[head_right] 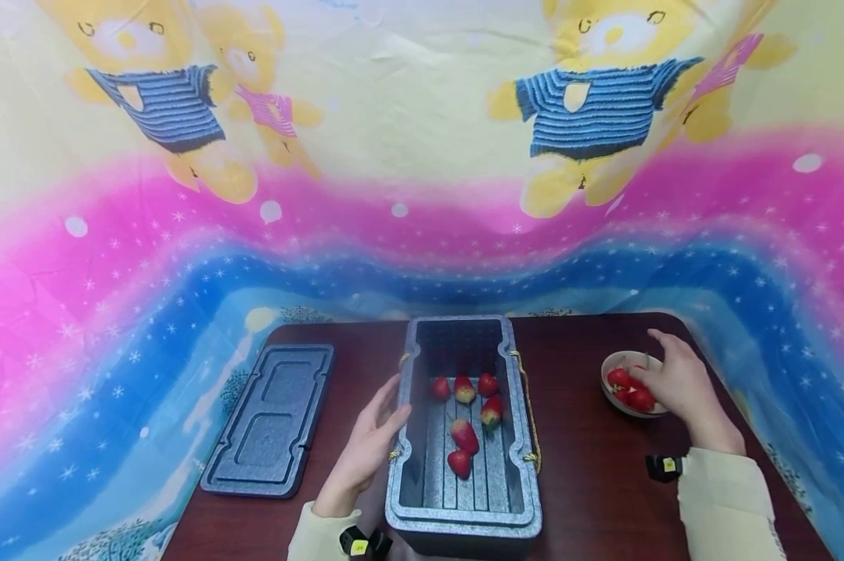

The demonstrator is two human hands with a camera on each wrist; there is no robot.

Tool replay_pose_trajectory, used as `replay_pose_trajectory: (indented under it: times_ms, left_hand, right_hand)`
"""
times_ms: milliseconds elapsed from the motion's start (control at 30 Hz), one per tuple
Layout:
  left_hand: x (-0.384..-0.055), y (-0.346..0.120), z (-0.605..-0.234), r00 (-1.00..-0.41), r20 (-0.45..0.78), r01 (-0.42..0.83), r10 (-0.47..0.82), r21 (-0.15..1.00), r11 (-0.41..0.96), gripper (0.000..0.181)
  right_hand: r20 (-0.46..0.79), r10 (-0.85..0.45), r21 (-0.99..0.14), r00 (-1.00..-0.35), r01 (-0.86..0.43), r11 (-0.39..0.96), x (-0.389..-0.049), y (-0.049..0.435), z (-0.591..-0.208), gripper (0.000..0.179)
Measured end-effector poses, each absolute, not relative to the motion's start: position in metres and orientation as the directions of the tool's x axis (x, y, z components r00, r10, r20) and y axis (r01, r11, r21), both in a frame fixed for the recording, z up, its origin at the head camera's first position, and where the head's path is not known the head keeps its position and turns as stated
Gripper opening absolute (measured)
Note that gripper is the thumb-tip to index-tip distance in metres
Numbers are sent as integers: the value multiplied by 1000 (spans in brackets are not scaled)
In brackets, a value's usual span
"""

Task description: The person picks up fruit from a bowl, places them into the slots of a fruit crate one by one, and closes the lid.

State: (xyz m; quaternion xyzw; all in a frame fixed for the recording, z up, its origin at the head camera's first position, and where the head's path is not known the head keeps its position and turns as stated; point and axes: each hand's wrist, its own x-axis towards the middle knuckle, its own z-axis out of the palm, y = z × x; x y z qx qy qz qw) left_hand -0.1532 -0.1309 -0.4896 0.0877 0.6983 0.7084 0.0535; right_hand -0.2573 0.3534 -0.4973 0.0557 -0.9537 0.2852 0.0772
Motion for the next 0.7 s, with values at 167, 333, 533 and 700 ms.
replay_pose_trajectory:
  times_ms: [167,333,533,700]
  left_hand:
    - [-152,-130,-489,-980,42,39,192,999,-19,65]
    - [-152,-130,-487,-980,58,57,191,998,-14,63]
    - [-151,-129,-485,-980,66,62,187,998,-27,62]
    - [-150,-128,-484,-980,86,89,180,996,7,63]
  right_hand:
    - [134,-40,-545,-990,-107,831,-256,355,-510,82]
    - [86,-19,-545,-996,-63,836,-257,355,-521,82]
    - [18,-11,-553,-1000,-19,833,-258,355,-531,81]
    - [0,-32,-554,-1000,-26,832,-259,358,-544,80]
